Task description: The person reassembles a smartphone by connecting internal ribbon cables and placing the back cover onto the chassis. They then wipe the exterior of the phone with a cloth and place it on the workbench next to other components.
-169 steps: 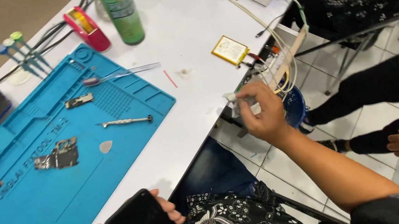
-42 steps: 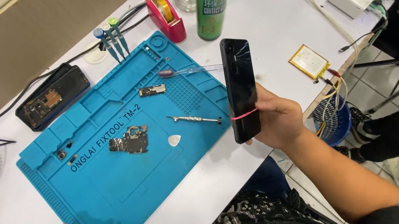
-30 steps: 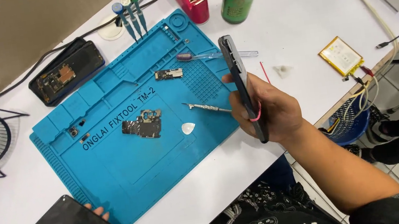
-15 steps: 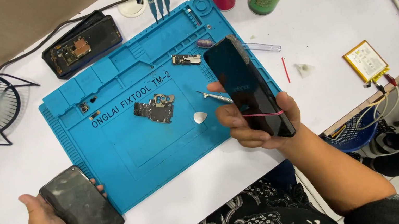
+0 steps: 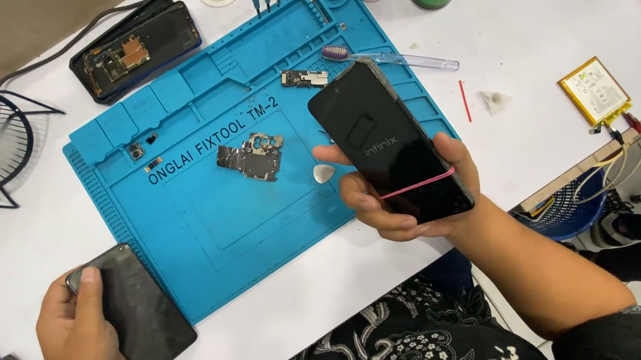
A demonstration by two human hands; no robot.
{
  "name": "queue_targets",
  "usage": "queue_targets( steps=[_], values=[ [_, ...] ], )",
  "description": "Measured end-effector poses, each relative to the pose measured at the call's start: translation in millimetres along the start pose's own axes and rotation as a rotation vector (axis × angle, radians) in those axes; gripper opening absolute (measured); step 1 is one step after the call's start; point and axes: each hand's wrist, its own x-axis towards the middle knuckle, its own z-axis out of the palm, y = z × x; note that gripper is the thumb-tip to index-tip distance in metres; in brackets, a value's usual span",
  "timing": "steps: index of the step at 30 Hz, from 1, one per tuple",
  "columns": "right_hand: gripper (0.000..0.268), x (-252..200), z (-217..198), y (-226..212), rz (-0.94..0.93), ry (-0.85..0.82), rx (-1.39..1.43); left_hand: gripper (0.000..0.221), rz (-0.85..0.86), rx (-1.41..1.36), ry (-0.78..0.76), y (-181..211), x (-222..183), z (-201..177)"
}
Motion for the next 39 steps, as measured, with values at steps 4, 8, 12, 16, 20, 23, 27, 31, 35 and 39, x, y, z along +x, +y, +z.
queue_targets(
  steps=[4,8,12,16,20,23,27,31,35,39],
  values=[
    [0.106,-2,0,2,0.035,0.004,0.030,0.020,0.165,0.161,0.029,17,-11,5],
    [0.100,1,1,4,0.024,-0.026,-0.068,0.028,0.171,0.257,0.066,25,-17,7],
    [0.097,6,7,9,0.008,0.029,-0.299,0.049,0.185,0.416,0.065,30,-21,9],
    [0.104,16,5,15,0.055,0.046,-0.416,0.060,0.278,0.527,0.033,27,-23,8],
    [0.102,26,14,15,0.109,0.051,-0.522,0.061,0.378,0.564,0.047,20,-25,10],
    [0.102,30,13,16,0.120,0.042,-0.502,0.066,0.495,0.605,0.052,9,-26,8],
    [0.101,22,17,14,0.036,0.055,-0.663,0.078,0.580,0.674,0.047,8,-33,12],
    [0.100,4,12,7,0.035,0.085,-0.756,0.087,0.552,0.713,0.032,5,-33,16],
    [0.096,-20,14,10,-0.014,0.270,-1.134,0.086,0.594,0.729,0.052,1,-30,18],
    [0.104,-49,-10,11,-0.090,0.336,-2.042,0.088,0.599,0.759,0.060,-1,-28,19]
  ],
)
